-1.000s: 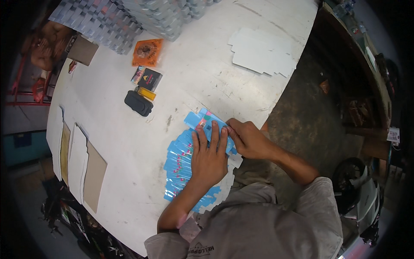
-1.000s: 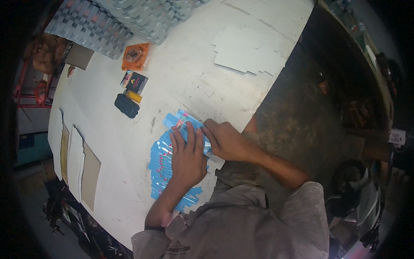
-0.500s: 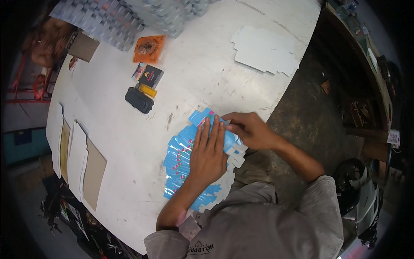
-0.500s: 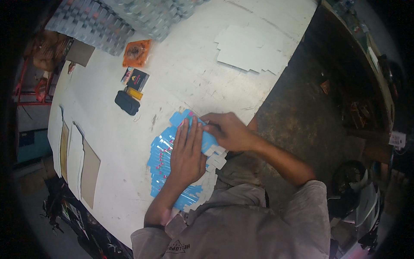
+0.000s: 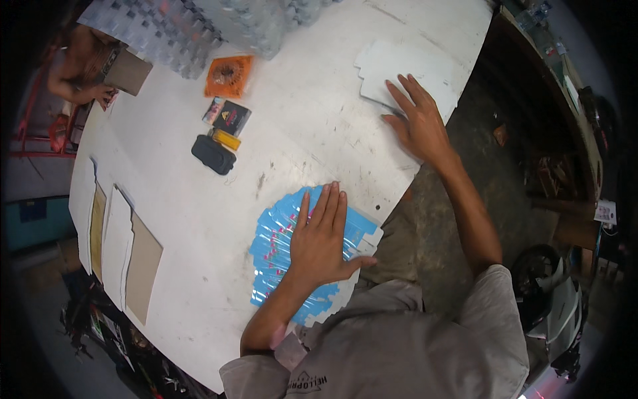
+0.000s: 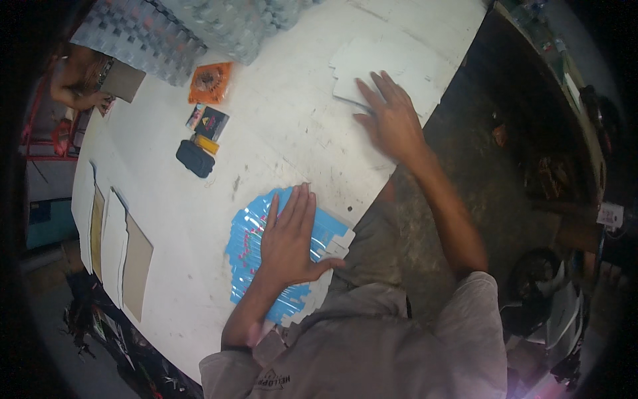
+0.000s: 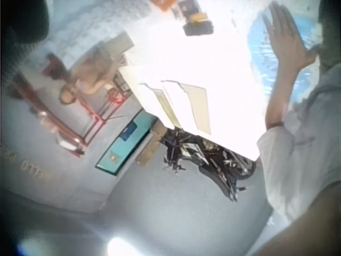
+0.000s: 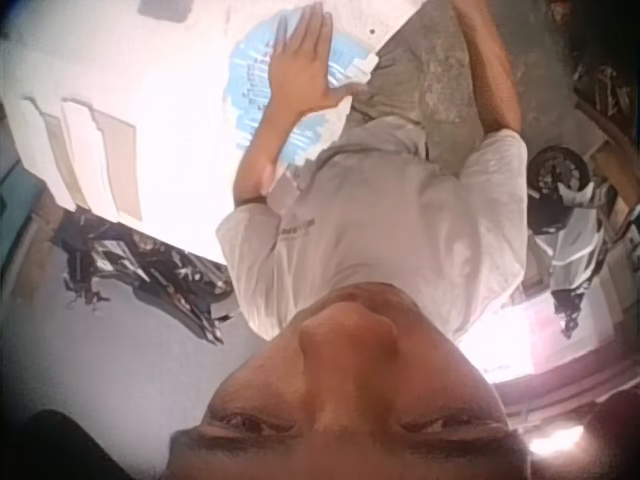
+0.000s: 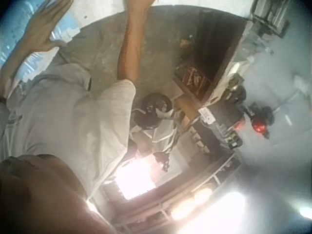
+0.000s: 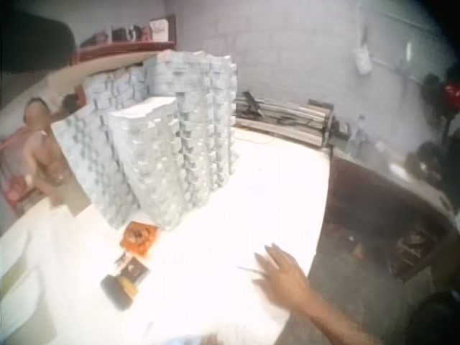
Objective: The person applies glue to small blue paper sheets and stacks them one by one on a table. They then gather the stack, align the edges, and place the bundle into a plastic bag.
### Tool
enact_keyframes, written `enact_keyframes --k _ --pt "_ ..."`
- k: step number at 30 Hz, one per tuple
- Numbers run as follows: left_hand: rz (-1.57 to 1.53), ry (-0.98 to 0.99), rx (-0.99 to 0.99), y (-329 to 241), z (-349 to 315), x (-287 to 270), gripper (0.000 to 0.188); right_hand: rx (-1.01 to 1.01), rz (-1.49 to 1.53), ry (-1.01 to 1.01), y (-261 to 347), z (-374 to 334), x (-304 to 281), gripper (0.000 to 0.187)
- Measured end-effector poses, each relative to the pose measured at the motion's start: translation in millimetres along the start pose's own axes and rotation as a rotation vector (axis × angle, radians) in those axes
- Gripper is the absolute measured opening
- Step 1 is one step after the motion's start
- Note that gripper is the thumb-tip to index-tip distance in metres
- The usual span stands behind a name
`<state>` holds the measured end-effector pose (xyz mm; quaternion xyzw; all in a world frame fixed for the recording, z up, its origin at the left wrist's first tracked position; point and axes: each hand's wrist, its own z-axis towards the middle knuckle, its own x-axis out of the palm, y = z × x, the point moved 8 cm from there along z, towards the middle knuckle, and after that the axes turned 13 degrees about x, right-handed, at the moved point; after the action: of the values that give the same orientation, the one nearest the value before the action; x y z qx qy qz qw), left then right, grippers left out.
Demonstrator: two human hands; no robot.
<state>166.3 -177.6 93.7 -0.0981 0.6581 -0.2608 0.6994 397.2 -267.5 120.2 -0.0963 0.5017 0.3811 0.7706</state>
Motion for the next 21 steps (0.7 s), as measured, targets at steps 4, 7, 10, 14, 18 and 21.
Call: enact_keyframes --k 4,7,10,14,18,21 --pt "0.024 -0.039 -0.016 3.6 1.1 -2.2 0.085 0.188 0.31 0.422 -16.1 -17.4 25.1 0.041" --pt "0.035 -0.051 0.005 7.3 -3.3 12.1 0.069 0.023 0.498 0.352 34.6 -46.6 10.5 0.039" --pt "0.032 -0.045 -0.029 9.9 -4.1 15.9 0.062 -0.112 0.297 0.303 66.2 -59.1 8.1 0.039" --pt "0.082 -0.097 -0.085 6.5 -5.5 11.4 0.061 0.026 0.473 0.459 73.5 -79.9 1.0 0.036" --pt "0.276 0.089 -0.024 -1.2 -2.2 13.6 0.064 0.336 0.659 1.001 90.5 -116.3 24.9 0.026" --pt "0.188 0.127 0.024 3.3 -0.5 14.9 0.071 0.325 0.43 0.786 50.7 -82.0 25.9 0.024"
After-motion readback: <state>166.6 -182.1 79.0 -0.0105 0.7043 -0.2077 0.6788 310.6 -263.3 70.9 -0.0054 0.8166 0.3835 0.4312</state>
